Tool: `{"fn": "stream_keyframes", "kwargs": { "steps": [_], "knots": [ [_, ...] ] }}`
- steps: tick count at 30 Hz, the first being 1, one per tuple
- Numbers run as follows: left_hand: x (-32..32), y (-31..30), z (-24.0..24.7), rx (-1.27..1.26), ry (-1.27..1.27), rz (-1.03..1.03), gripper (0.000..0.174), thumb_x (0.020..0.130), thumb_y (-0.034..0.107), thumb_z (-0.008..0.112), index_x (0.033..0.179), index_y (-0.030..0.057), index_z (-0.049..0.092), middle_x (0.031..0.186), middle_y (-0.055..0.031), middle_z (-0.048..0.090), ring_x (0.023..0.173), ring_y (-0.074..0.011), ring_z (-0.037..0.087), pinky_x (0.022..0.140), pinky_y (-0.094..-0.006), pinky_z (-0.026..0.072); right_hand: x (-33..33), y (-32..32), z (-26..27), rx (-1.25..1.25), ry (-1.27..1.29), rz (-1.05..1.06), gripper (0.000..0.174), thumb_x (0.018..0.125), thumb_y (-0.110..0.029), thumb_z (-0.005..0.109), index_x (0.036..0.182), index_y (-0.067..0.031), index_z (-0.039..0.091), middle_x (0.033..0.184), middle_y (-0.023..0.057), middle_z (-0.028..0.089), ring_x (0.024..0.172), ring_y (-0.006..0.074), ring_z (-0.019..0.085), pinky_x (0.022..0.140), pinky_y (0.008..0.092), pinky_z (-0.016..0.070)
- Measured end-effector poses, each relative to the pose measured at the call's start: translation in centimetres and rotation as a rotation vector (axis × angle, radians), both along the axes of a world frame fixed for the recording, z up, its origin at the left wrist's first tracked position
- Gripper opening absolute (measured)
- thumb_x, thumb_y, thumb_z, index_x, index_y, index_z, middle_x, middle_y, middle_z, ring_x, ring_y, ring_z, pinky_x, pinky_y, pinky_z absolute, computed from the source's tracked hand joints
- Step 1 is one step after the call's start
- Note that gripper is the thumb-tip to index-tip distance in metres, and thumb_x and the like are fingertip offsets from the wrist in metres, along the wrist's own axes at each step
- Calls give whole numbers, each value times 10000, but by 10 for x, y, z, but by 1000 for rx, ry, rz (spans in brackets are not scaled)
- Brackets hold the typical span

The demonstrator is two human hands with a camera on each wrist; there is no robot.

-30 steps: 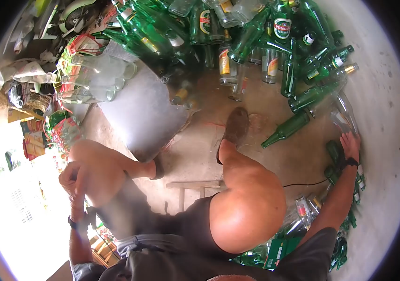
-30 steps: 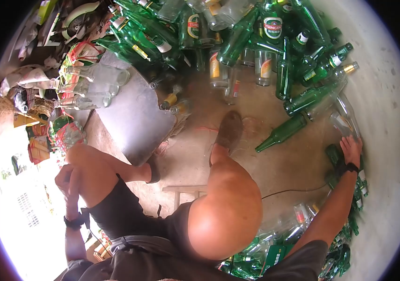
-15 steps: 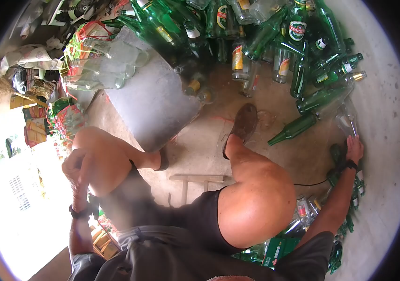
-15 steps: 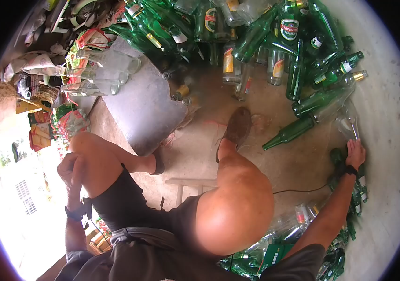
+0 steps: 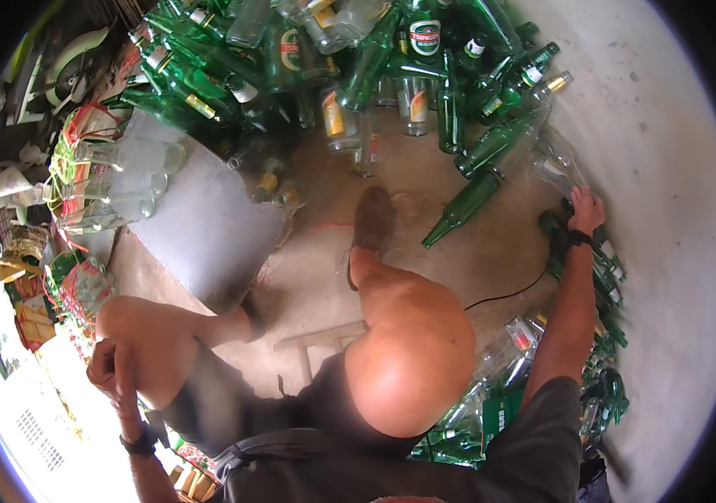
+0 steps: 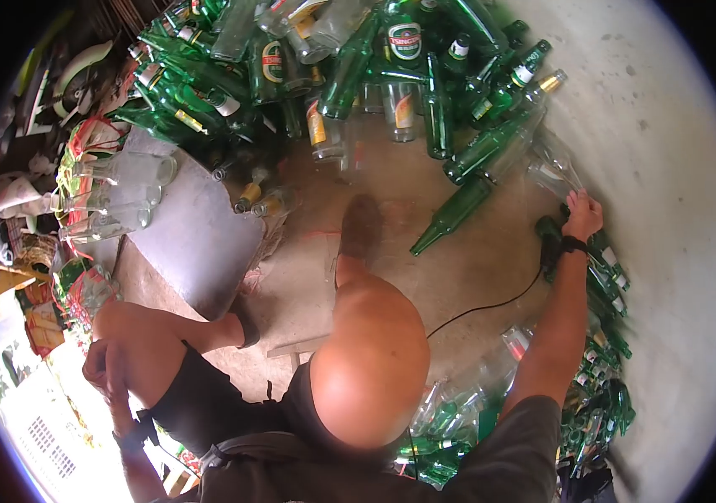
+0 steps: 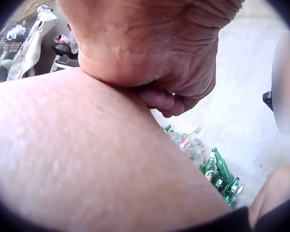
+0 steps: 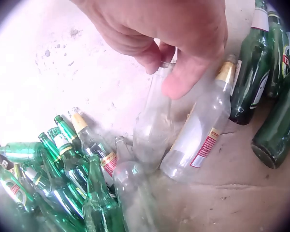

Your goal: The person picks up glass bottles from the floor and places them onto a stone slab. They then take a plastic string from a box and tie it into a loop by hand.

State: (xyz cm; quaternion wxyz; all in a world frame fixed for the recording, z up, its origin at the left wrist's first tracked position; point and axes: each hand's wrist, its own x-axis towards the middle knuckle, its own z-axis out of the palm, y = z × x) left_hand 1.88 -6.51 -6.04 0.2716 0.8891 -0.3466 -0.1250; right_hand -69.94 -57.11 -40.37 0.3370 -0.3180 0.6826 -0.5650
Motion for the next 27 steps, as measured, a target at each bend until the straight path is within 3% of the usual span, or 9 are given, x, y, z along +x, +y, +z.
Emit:
{"fn": "stream_keyframes", "kwargs": {
  "steps": [3, 8, 13, 19, 24, 27],
  "knots": [
    [3, 3, -3, -23, 19, 36, 152, 926, 158, 694, 881, 14, 678, 693, 62, 571, 618, -3, 456, 561, -193, 338, 11, 6, 9, -34, 48, -33, 165, 913, -44, 713, 940, 88, 619, 935, 194, 699, 827, 266, 738, 726, 348, 647],
    [4, 11, -7, -97, 40, 21, 159, 923, 165, 701, 880, 15, 672, 672, 76, 536, 602, 12, 413, 544, -191, 291, 27, 13, 36, -35, 146, -33, 170, 903, -34, 712, 970, 102, 634, 917, 187, 700, 801, 253, 736, 705, 330, 641],
    [13, 24, -10, -96, 49, -22, 146, 933, 138, 688, 881, 5, 657, 679, 66, 533, 609, 1, 410, 548, -197, 303, 30, 12, 55, -42, 254, -25, 175, 898, -44, 719, 978, 93, 644, 888, 173, 699, 773, 239, 732, 699, 319, 635],
    [3, 21, -11, -173, 65, -33, 133, 933, 101, 679, 858, -3, 644, 687, 49, 535, 614, -11, 416, 549, -209, 315, 27, 25, 85, -98, 323, 49, 135, 906, -75, 718, 876, 38, 650, 824, 122, 700, 753, 188, 716, 681, 291, 607],
    [1, 27, -6, -192, 83, -48, 126, 926, 99, 689, 863, -3, 652, 668, 42, 536, 611, -14, 420, 546, -215, 316, 42, 52, 132, -109, 650, 183, 188, 930, -131, 697, 804, -11, 625, 689, 56, 659, 644, 114, 625, 639, 268, 517],
    [-2, 29, -3, -203, 28, -48, 103, 903, 90, 696, 869, -4, 670, 659, 45, 553, 596, -16, 435, 542, -210, 323, 52, 67, 156, -96, 806, 264, 196, 920, -138, 702, 797, -28, 596, 701, 52, 627, 640, 130, 561, 641, 300, 487]
  ]
}}
